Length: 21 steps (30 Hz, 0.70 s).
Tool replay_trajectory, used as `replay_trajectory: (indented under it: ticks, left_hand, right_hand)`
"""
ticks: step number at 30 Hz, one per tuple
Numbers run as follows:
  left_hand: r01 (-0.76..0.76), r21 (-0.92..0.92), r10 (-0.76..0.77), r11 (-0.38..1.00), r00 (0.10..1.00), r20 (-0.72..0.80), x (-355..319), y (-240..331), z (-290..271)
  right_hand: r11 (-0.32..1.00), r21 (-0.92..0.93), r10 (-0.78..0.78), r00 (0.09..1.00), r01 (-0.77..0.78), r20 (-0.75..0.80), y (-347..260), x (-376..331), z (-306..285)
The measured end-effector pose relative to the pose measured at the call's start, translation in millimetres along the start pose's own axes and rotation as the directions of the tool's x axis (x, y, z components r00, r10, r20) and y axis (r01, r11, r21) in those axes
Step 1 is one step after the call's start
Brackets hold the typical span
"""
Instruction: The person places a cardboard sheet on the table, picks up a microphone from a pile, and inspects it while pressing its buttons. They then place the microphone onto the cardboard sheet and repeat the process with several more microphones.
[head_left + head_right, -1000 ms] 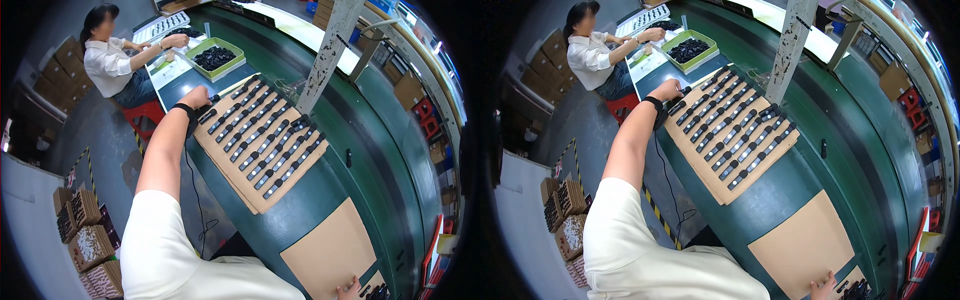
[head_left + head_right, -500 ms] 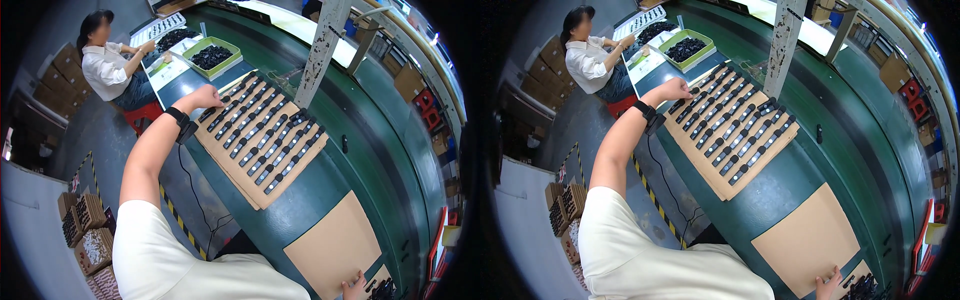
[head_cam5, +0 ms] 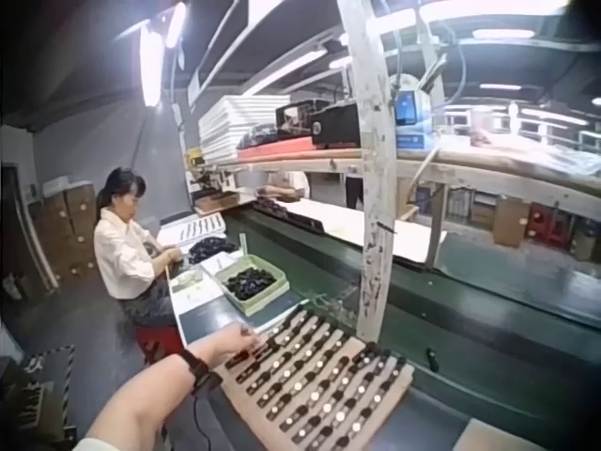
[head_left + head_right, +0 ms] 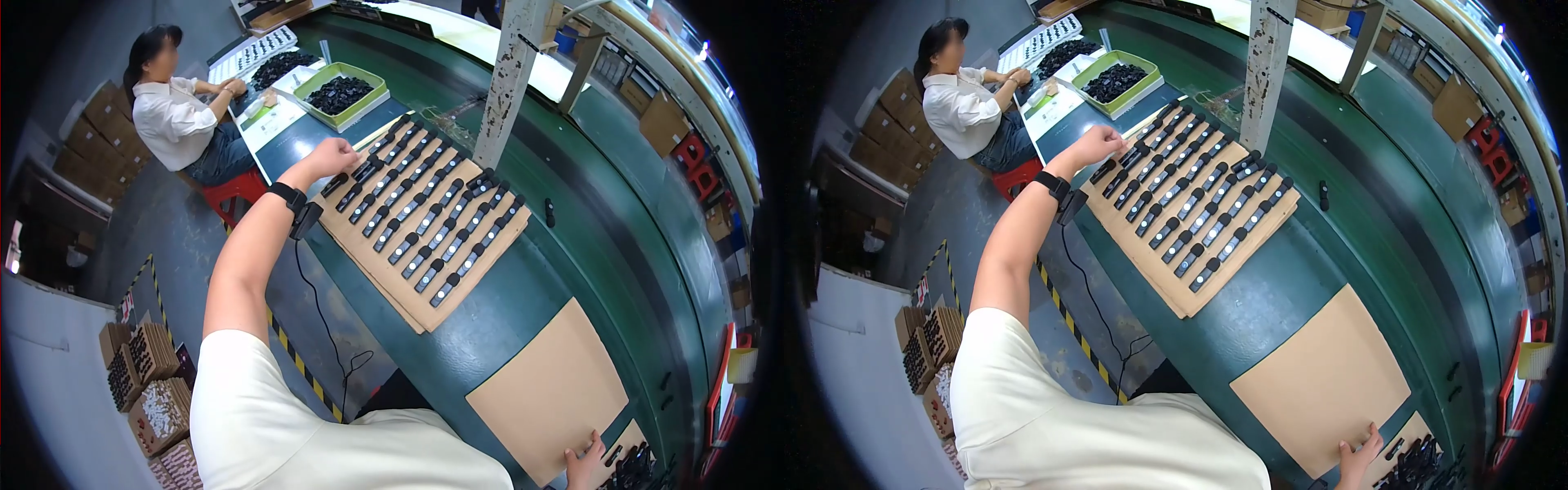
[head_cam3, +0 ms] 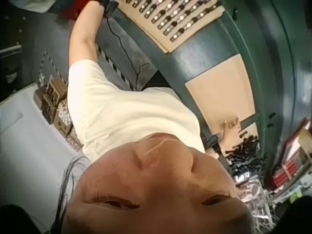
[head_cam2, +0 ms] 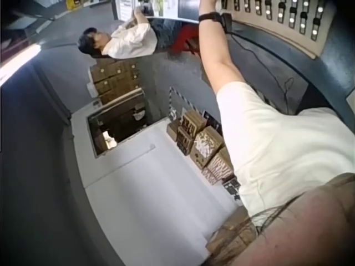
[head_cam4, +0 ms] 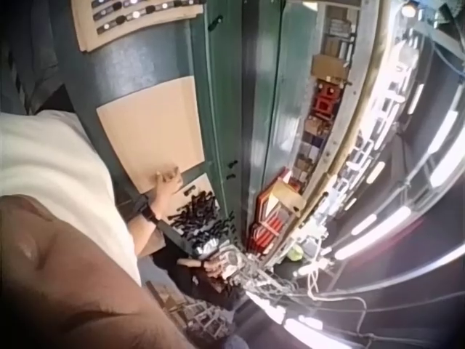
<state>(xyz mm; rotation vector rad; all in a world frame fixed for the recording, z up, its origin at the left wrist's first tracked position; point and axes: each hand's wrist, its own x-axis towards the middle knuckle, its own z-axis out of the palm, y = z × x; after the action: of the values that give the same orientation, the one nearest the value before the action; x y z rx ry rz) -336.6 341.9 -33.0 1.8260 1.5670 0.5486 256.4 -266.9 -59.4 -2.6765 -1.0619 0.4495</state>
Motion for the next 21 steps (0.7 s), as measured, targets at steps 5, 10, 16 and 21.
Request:
replay_trajectory:
  ticks: [5, 10, 16, 21]
  left_hand:
    - [-0.034, 0.133, 0.049, 0.991, 0.992, -0.115, -21.4, 29.2, -11.7]
    - [-0.187, 0.074, 0.191, 0.980, 0.980, -0.055, -59.2, 103.6, 1.7]
    - [-0.367, -0.256, 0.437, 0.894, 0.838, 0.327, -122.0, 251.6, 85.7]
    - [-0.374, -0.367, 0.520, 0.852, 0.687, 0.508, -121.8, 335.6, 189.9]
  right_hand:
    - [0.997, 0.054, -0.056, 0.998, 0.057, -0.025, 6.2, 0.3, 0.6]
    - [0.995, 0.097, 0.001, 1.000, 0.002, -0.032, -11.1, -4.8, -4.7]
    - [0.996, -0.014, -0.090, 0.989, 0.089, -0.121, -4.0, -9.0, -5.4]
    - [0.986, 0.058, -0.153, 0.986, 0.157, -0.067, -5.0, -11.0, -18.1]
